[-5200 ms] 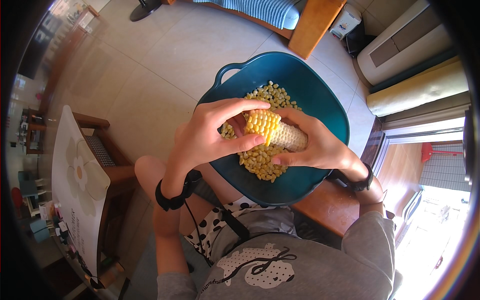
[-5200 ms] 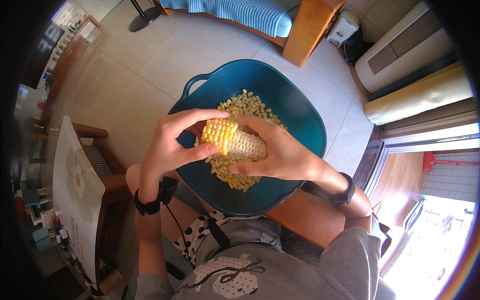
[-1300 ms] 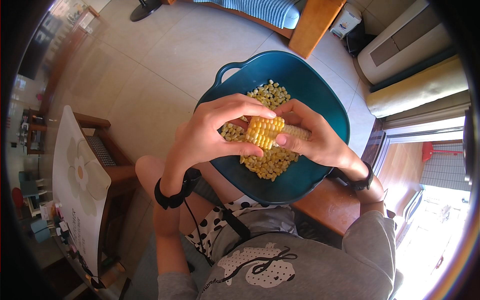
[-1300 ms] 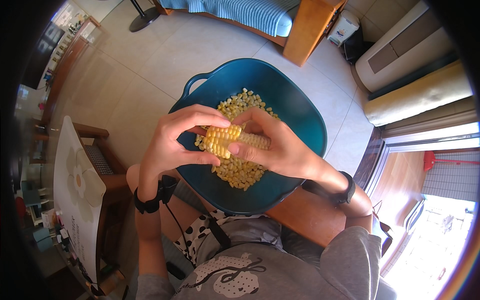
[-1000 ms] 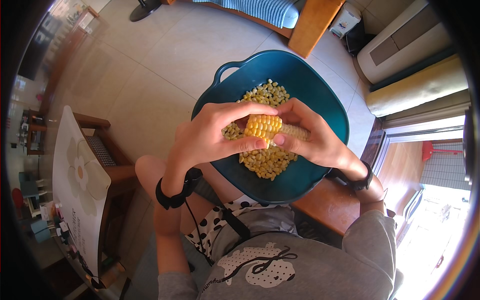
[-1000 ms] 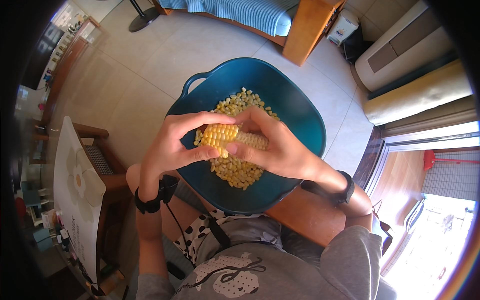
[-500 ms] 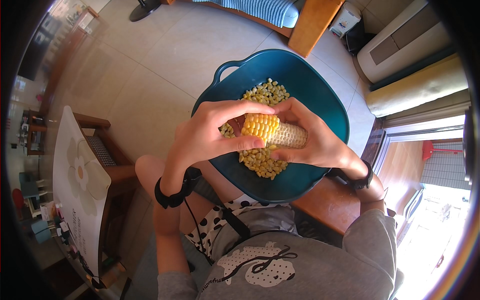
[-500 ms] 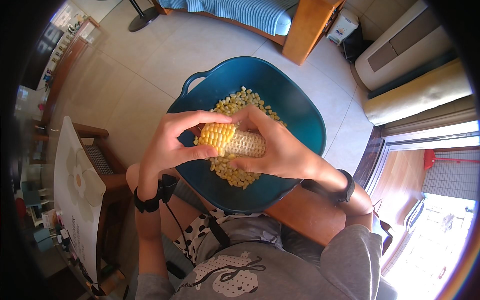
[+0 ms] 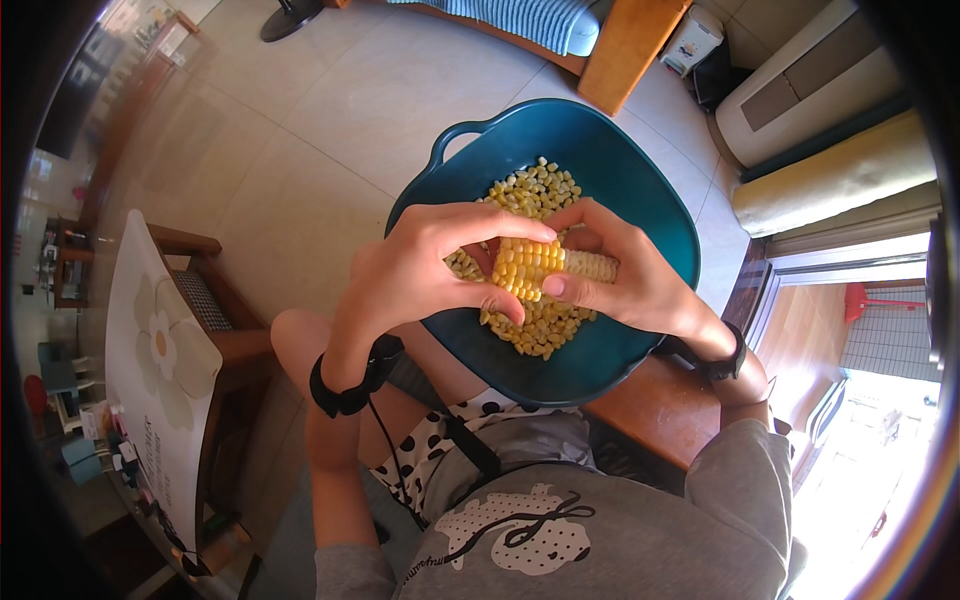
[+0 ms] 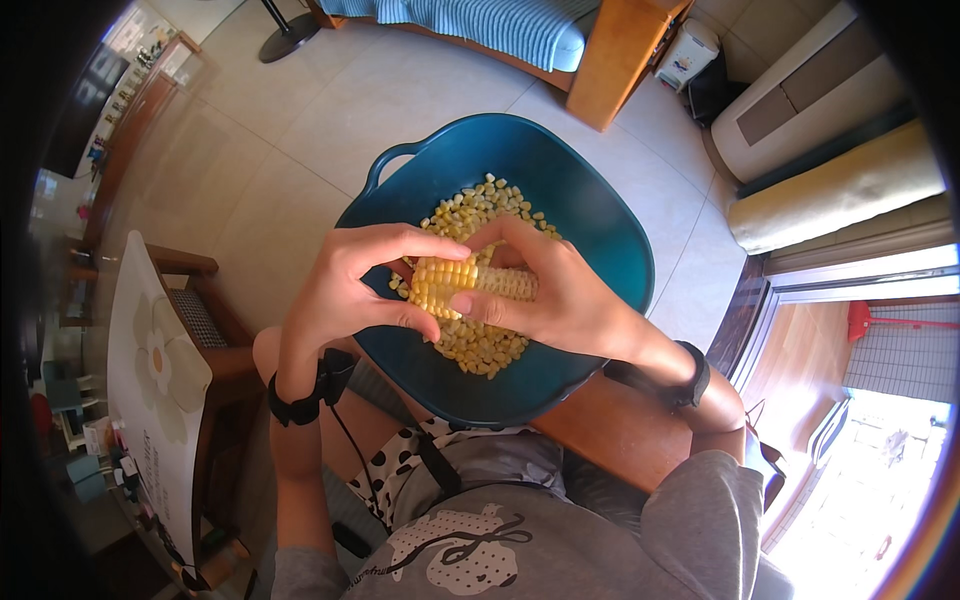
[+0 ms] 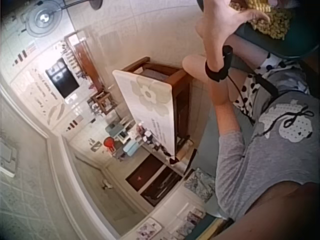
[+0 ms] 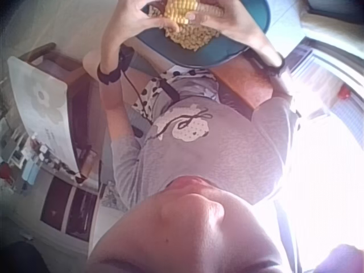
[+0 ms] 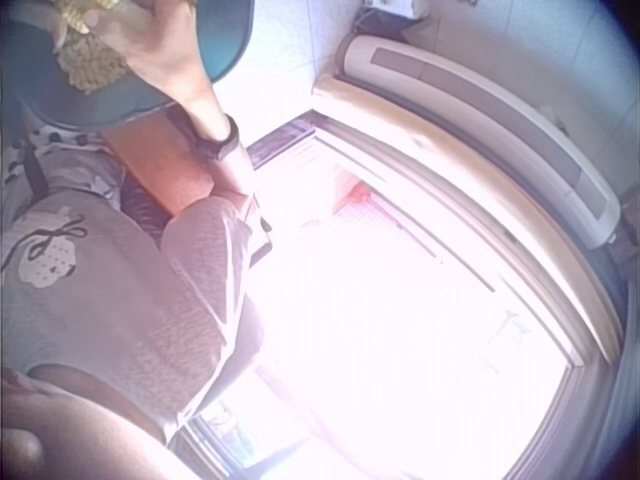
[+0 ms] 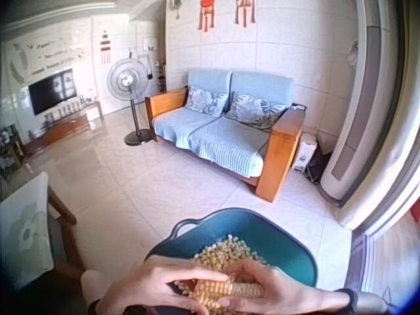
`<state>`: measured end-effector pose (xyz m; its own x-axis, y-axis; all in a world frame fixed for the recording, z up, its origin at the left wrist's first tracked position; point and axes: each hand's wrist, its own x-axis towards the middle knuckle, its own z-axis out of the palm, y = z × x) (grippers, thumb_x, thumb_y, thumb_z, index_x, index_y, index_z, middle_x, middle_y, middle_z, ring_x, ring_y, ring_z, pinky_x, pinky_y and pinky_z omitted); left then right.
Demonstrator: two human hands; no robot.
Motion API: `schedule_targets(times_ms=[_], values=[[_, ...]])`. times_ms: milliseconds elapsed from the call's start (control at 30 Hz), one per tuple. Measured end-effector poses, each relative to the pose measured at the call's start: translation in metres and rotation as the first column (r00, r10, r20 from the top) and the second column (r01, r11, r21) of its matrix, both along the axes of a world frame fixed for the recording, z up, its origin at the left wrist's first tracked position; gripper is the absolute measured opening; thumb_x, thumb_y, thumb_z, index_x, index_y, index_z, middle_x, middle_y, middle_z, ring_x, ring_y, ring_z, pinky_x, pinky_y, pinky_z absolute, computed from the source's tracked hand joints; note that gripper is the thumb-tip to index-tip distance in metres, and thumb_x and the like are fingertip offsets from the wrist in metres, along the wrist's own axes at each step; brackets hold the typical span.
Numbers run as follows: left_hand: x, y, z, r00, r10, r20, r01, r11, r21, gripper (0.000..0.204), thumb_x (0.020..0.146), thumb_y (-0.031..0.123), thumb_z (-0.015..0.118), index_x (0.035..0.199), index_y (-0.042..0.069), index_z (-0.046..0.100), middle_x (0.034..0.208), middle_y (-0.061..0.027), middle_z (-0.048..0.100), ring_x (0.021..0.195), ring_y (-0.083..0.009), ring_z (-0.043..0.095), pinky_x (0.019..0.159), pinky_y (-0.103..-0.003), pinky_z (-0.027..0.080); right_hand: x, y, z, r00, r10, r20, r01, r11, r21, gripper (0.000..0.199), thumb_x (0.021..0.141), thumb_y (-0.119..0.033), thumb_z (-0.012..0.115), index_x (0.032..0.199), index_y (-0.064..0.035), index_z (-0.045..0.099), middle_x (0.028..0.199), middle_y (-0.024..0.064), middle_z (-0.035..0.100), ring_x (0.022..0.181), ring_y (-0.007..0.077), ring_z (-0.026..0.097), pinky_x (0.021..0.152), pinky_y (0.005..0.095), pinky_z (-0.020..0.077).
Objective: The person removes kernels from a cob of corn by hand, dropping them into a bowl.
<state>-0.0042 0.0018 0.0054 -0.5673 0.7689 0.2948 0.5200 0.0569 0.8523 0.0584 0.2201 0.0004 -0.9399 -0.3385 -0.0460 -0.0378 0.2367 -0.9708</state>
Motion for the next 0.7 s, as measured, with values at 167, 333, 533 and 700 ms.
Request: schedule_targets(times_ms=[167, 333, 533, 700], values=[[-0.0009, 0.0, -0.0016, 1.0, 0.014, 0.001, -0.014, 1.0, 0.02, 0.056, 0.061, 0.018, 0.084, 0.111, 0.004, 0.064, 0.105, -0.0069, 0.068, 0.089, -0.0156, 0.065, 0.072, -0.026, 0.053, -0.0011, 0.001, 0.0013, 0.998, 0.031, -0.049, -0.032, 0.999, -0.021, 0.037, 0.081, -0.019, 0.072, 0.107, -0.0013, 0.052, 0.082, 0.0087, 0.061, 0.077, 0.012, 0.057, 0.069, 0.0271, 0.0449], [-0.0003, -0.0009, -0.002, 1.0, 0.024, -0.013, -0.024, 0.999, 0.022, 0.055, 0.061, 0.018, 0.084, 0.11, 0.004, 0.064, 0.105, -0.0066, 0.068, 0.09, -0.0159, 0.065, 0.072, -0.026, 0.054, -0.0006, 0.0005, 0.0022, 0.997, 0.041, -0.068, -0.044, 0.998, -0.04, 0.034, 0.081, -0.014, 0.068, 0.107, -0.0006, 0.051, 0.084, 0.0085, 0.062, 0.081, 0.0124, 0.059, 0.072, 0.0274, 0.0459], [-0.0021, -0.001, -0.0025, 1.0, 0.021, -0.02, -0.02, 0.999, 0.034, 0.054, 0.061, 0.019, 0.084, 0.11, 0.004, 0.064, 0.104, -0.0064, 0.068, 0.09, -0.0158, 0.064, 0.071, -0.026, 0.053, -0.0004, 0.0015, 0.0025, 0.997, 0.051, -0.062, -0.055, 0.997, -0.06, 0.034, 0.081, -0.012, 0.066, 0.109, -0.0003, 0.051, 0.089, 0.0092, 0.062, 0.086, 0.0136, 0.059, 0.076, 0.0278, 0.0458], [-0.0022, -0.0021, -0.0025, 1.0, 0.022, 0.012, -0.023, 0.999, 0.044, 0.054, 0.062, 0.019, 0.084, 0.11, 0.004, 0.064, 0.103, -0.0066, 0.067, 0.089, -0.0154, 0.064, 0.071, -0.026, 0.053, -0.0003, 0.0014, 0.0038, 0.998, 0.058, -0.025, -0.06, 0.995, -0.08, 0.035, 0.081, -0.012, 0.066, 0.11, -0.0003, 0.05, 0.089, 0.0089, 0.062, 0.087, 0.0136, 0.058, 0.078, 0.0274, 0.0455]])
